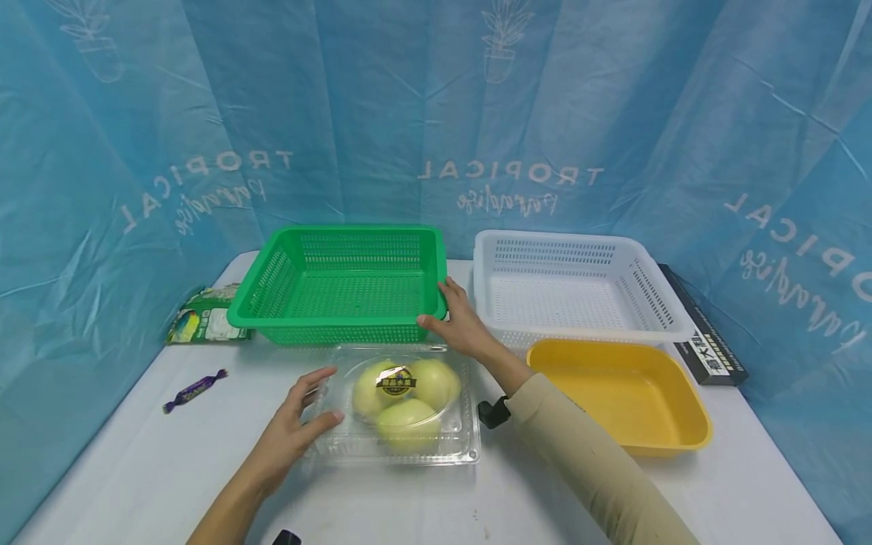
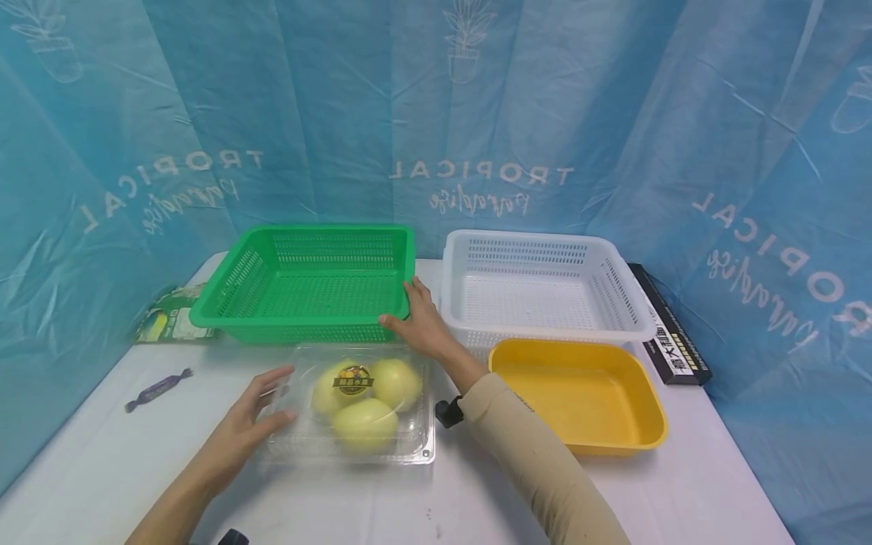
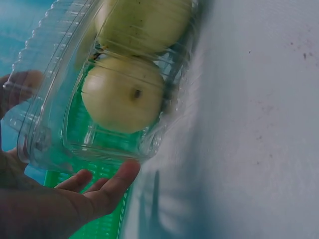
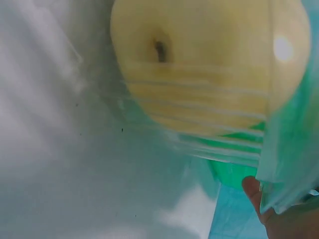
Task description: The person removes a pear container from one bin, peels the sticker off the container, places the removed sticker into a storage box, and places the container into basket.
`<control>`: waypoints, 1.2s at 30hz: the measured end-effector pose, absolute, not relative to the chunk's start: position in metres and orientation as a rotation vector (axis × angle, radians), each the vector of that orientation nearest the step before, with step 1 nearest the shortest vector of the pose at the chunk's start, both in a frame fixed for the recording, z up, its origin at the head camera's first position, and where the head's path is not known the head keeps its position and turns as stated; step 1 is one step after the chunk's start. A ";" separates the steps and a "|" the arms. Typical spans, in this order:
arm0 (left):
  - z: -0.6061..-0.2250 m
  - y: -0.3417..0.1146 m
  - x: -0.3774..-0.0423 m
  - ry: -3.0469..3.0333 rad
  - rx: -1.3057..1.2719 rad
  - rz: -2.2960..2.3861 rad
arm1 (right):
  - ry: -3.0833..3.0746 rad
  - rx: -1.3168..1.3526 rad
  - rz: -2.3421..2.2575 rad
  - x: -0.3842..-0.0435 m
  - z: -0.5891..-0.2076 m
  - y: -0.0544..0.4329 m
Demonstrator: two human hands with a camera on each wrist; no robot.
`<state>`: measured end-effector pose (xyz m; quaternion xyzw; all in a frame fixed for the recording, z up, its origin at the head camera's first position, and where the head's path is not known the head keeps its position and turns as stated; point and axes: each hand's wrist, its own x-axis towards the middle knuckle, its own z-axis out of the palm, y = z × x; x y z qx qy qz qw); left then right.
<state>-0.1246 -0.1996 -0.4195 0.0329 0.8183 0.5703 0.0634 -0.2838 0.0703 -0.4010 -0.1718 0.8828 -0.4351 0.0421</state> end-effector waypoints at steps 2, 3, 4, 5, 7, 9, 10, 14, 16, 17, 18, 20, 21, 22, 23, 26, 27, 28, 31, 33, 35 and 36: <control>-0.419 -0.198 -0.126 2.471 0.101 1.703 | 2.702 -0.524 -1.332 -0.284 -0.401 0.070; -0.419 -0.198 -0.126 2.471 0.102 1.695 | 2.701 -0.526 -1.334 -0.283 -0.401 0.070; -0.419 -0.198 -0.126 2.471 0.101 1.688 | 2.700 -0.526 -1.337 -0.283 -0.401 0.070; -0.419 -0.197 -0.127 2.474 0.099 1.680 | 2.698 -0.525 -1.339 -0.283 -0.401 0.070; -0.419 -0.197 -0.127 2.477 0.098 1.674 | 2.699 -0.533 -1.338 -0.283 -0.400 0.071; -0.419 -0.197 -0.127 2.479 0.095 1.671 | 2.699 -0.542 -1.340 -0.283 -0.400 0.071; -0.419 -0.197 -0.127 2.480 0.094 1.670 | 2.700 -0.542 -1.337 -0.283 -0.400 0.071; -0.420 -0.197 -0.127 2.483 0.099 1.672 | 2.703 -0.551 -1.332 -0.281 -0.399 0.072; -0.420 -0.197 -0.127 2.483 0.101 1.673 | 2.702 -0.558 -1.326 -0.280 -0.399 0.072; -0.420 -0.197 -0.127 2.485 0.101 1.673 | 2.700 -0.562 -1.324 -0.279 -0.398 0.072; -0.420 -0.197 -0.127 2.485 0.100 1.673 | 2.700 -0.572 -1.322 -0.279 -0.398 0.073; -0.420 -0.197 -0.127 2.482 0.093 1.674 | 2.697 -0.600 -1.315 -0.277 -0.398 0.074; -0.420 -0.197 -0.127 2.481 0.089 1.673 | 2.697 -0.616 -1.309 -0.276 -0.397 0.075; -0.420 -0.197 -0.127 2.479 0.085 1.674 | 2.695 -0.632 -1.308 -0.275 -0.397 0.076; -0.420 -0.197 -0.127 2.478 0.082 1.674 | 2.691 -0.651 -1.310 -0.274 -0.396 0.078; -0.419 -0.196 -0.127 2.476 0.074 1.675 | 2.683 -0.696 -1.302 -0.269 -0.392 0.082; -0.419 -0.196 -0.127 2.478 0.073 1.675 | 2.682 -0.710 -1.300 -0.268 -0.390 0.083; -0.419 -0.196 -0.126 2.479 0.071 1.675 | 2.679 -0.724 -1.303 -0.266 -0.388 0.085; -0.420 -0.196 -0.126 2.483 0.065 1.672 | 2.679 -0.769 -1.305 -0.261 -0.382 0.088; -0.420 -0.196 -0.126 2.480 0.063 1.675 | 2.682 -0.789 -1.311 -0.258 -0.378 0.089; -0.420 -0.196 -0.126 2.476 0.064 1.676 | 2.691 -0.795 -1.305 -0.255 -0.374 0.090; -0.421 -0.196 -0.126 2.475 0.065 1.676 | 2.694 -0.796 -1.300 -0.254 -0.373 0.090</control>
